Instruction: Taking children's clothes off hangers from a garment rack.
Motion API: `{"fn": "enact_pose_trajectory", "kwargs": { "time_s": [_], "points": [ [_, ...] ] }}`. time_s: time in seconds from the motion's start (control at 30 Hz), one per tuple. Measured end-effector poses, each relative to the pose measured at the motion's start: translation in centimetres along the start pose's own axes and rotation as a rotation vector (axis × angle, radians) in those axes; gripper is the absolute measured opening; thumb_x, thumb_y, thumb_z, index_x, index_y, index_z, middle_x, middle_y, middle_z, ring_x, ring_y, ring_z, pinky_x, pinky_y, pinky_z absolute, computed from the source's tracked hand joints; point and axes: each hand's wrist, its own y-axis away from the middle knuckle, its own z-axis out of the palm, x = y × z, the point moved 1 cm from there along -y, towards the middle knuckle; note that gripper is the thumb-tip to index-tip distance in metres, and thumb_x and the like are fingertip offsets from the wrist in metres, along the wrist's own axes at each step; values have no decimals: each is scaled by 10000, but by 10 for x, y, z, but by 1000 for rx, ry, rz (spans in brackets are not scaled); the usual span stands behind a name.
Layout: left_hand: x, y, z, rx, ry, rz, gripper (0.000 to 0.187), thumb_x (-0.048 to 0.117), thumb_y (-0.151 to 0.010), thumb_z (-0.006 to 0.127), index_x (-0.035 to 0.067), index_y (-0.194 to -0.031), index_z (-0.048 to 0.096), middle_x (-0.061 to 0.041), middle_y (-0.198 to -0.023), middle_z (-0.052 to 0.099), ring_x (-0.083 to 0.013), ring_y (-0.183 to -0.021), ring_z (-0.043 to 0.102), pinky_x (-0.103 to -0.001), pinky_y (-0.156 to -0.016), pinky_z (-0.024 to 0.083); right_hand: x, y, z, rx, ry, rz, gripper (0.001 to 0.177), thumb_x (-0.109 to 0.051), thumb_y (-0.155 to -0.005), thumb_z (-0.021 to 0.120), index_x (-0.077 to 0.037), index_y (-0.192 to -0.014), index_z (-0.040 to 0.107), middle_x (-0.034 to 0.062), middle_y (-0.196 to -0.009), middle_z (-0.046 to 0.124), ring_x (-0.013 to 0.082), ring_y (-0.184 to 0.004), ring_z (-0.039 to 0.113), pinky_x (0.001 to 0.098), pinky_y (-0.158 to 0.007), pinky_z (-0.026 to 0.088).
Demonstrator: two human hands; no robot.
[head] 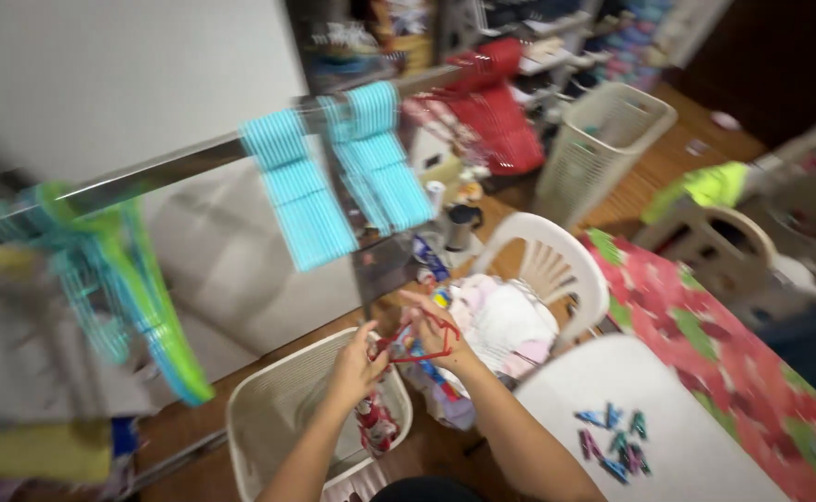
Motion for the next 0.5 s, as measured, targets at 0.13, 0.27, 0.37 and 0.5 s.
{"fn": "enact_pose_trajectory", "kwargs": {
  "time_s": [0.13, 0.27, 0.37, 0.5],
  "points": [
    [34, -26, 35, -112, 47, 107, 455, 236, -832, 741, 85, -1241, 612, -165, -734, 691, -341, -615, 659, -448, -585, 514, -21, 9, -36, -19, 50, -255, 409, -315, -1132, 469, -42, -1422, 563, 42, -1006, 656, 118, -919, 627, 273, -849, 534],
    [53, -50, 57, -196, -90, 129, 306, 287, -921, 649, 129, -1178, 696, -210, -876, 723, -407, -810, 695, -488, -681, 530, -56, 10, -64, -32, 95, -260, 352, -259, -1096, 503, -20, -1329, 614, 41, -1062, 676, 134, -921, 659, 286, -848, 554],
    [44, -75, 72, -145, -163, 116, 295, 334, -946, 643, 129, -1148, 705, -222, -912, 728, -421, -877, 698, -498, -725, 534, -65, 5, -80, 6, 47, -243, 363, -255, -1066, 561, 6, -1315, 608, 66, -1113, 655, 145, -980, 652, 302, -877, 544],
    [48, -89, 74, -45, -112, 47, 280, 368, -952, 630, 140, -1087, 720, -198, -898, 744, -392, -872, 724, -474, -737, 559, -35, -2, -103, 41, -221, -49, 475, -367, -1066, 518, -30, -1394, 585, 74, -982, 686, 137, -896, 636, 287, -854, 534]
  ]
}}
